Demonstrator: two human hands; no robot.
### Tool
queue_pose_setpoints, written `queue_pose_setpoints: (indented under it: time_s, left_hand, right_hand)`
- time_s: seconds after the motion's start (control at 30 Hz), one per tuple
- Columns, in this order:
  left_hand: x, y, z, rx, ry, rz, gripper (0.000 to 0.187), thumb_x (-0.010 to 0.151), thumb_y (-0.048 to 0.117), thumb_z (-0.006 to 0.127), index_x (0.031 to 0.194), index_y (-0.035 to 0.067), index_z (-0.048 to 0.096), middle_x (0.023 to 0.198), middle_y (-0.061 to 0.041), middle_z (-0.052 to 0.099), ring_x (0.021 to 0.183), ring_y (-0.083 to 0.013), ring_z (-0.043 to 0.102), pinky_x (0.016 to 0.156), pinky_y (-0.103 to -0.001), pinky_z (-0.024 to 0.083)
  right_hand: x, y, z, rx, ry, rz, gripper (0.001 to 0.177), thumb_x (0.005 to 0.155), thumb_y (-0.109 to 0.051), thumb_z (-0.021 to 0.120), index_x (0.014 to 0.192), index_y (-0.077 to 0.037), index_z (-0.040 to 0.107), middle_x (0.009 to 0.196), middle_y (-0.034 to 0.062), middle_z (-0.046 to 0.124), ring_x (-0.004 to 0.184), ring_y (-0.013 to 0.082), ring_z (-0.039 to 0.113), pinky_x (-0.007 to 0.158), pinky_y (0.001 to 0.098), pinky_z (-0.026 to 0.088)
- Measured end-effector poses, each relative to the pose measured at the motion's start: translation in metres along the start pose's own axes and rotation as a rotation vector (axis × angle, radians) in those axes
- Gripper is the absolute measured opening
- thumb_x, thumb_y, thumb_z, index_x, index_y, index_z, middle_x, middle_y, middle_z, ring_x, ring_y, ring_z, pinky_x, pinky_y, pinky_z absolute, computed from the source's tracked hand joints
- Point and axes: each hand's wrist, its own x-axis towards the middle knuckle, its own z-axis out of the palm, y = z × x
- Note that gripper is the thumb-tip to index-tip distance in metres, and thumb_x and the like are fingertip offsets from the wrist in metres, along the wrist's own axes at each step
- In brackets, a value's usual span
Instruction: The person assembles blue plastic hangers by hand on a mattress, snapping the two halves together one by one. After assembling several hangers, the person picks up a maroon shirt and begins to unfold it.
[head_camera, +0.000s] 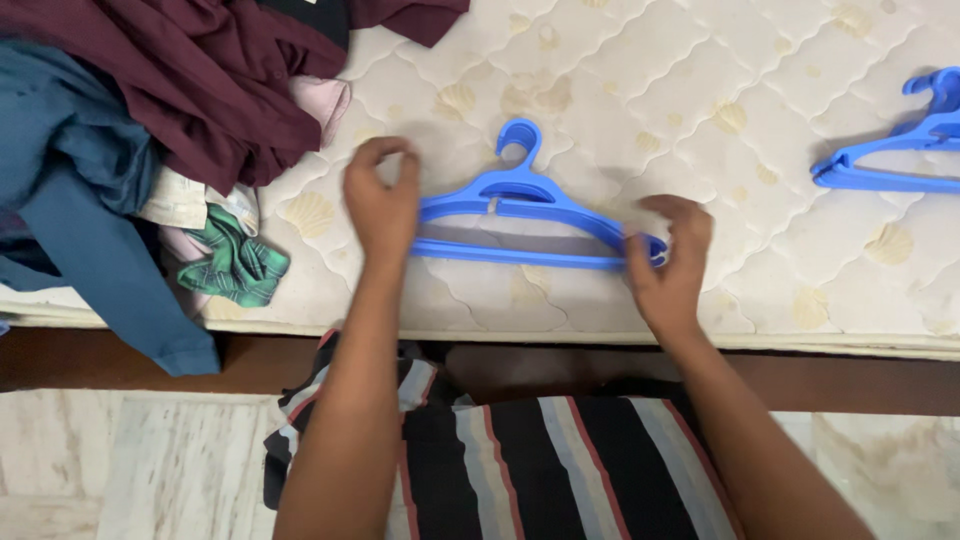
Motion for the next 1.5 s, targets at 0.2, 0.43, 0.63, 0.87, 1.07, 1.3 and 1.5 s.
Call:
queue_pose_setpoints:
  time_s: [0.2,0.43,0.63,0.87,1.07,1.3,1.5]
  left_hand:
    - [0.001,-0.035,-0.033,0.482,-0.245,-0.331,0.069,0.078,0.064,0.069,0.118,0.008,0.072,0.123,-0.020,0.063,0.113,-0.0473,0.055,0.092,-0.057,0.046]
    - [-0.004,-0.030,-0.035,0.519,-0.421,-0.500,0.080,0.083,0.071,0.061,0.104,-0.006,0.074,0.111,-0.028,0.072,0.109,-0.0411,0.068,0.099,-0.047,0.051]
    - [-0.006,-0.036,-0.029,0.555,-0.395,-0.497,0.071,0.087,0.065,0.059,0.099,-0.003,0.077,0.104,-0.027,0.073,0.105,-0.0421,0.069,0.098,-0.048,0.051]
    - [-0.005,-0.037,-0.028,0.571,-0.355,-0.502,0.065,0.091,0.062,0.057,0.105,0.001,0.077,0.105,-0.026,0.073,0.106,-0.0428,0.068,0.097,-0.047,0.050]
    - [0.000,-0.041,-0.022,0.562,-0.332,-0.467,0.064,0.092,0.060,0.058,0.105,0.000,0.077,0.103,-0.026,0.073,0.105,-0.0425,0.069,0.098,-0.046,0.051]
    - [0.003,-0.035,-0.023,0.553,-0.360,-0.491,0.061,0.092,0.058,0.057,0.099,0.001,0.079,0.099,-0.026,0.074,0.102,-0.0423,0.070,0.096,-0.046,0.051]
    - [0.002,-0.027,-0.021,0.467,-0.299,-0.418,0.055,0.092,0.053,0.060,0.095,0.002,0.078,0.094,-0.025,0.074,0.097,-0.0416,0.071,0.092,-0.046,0.052]
  right_hand:
    - [-0.034,0.040,0.034,0.370,0.077,0.664,0.049,0.107,-0.043,0.053,0.132,-0.001,0.058,0.116,0.0095,0.062,0.104,0.0156,0.054,0.095,0.0304,0.044]
    - [-0.014,0.043,0.032,0.448,-0.093,0.873,0.061,0.109,-0.051,0.047,0.109,0.007,0.064,0.094,0.0118,0.065,0.086,0.0185,0.060,0.080,0.0330,0.052]
    - [-0.006,0.029,0.023,0.728,-0.060,0.941,0.047,0.105,-0.039,0.046,0.127,0.002,0.056,0.107,0.0121,0.068,0.094,0.0226,0.070,0.080,0.0379,0.063]
    - [-0.004,0.006,0.017,0.811,-0.022,0.928,0.048,0.099,-0.019,0.039,0.145,-0.012,0.051,0.113,0.0110,0.063,0.100,0.0206,0.067,0.086,0.0417,0.060]
    - [-0.007,0.016,0.020,0.837,-0.041,0.896,0.044,0.102,-0.021,0.039,0.140,-0.006,0.055,0.107,0.0108,0.064,0.096,0.0186,0.065,0.085,0.0387,0.060]
    - [-0.008,0.017,0.020,0.829,-0.034,0.921,0.045,0.108,-0.037,0.037,0.132,-0.005,0.058,0.106,0.0083,0.063,0.093,0.0171,0.064,0.083,0.0362,0.059]
    - [-0.004,0.020,0.019,0.847,-0.041,0.887,0.044,0.109,-0.038,0.040,0.133,-0.005,0.056,0.110,0.0070,0.063,0.096,0.0160,0.064,0.085,0.0367,0.060]
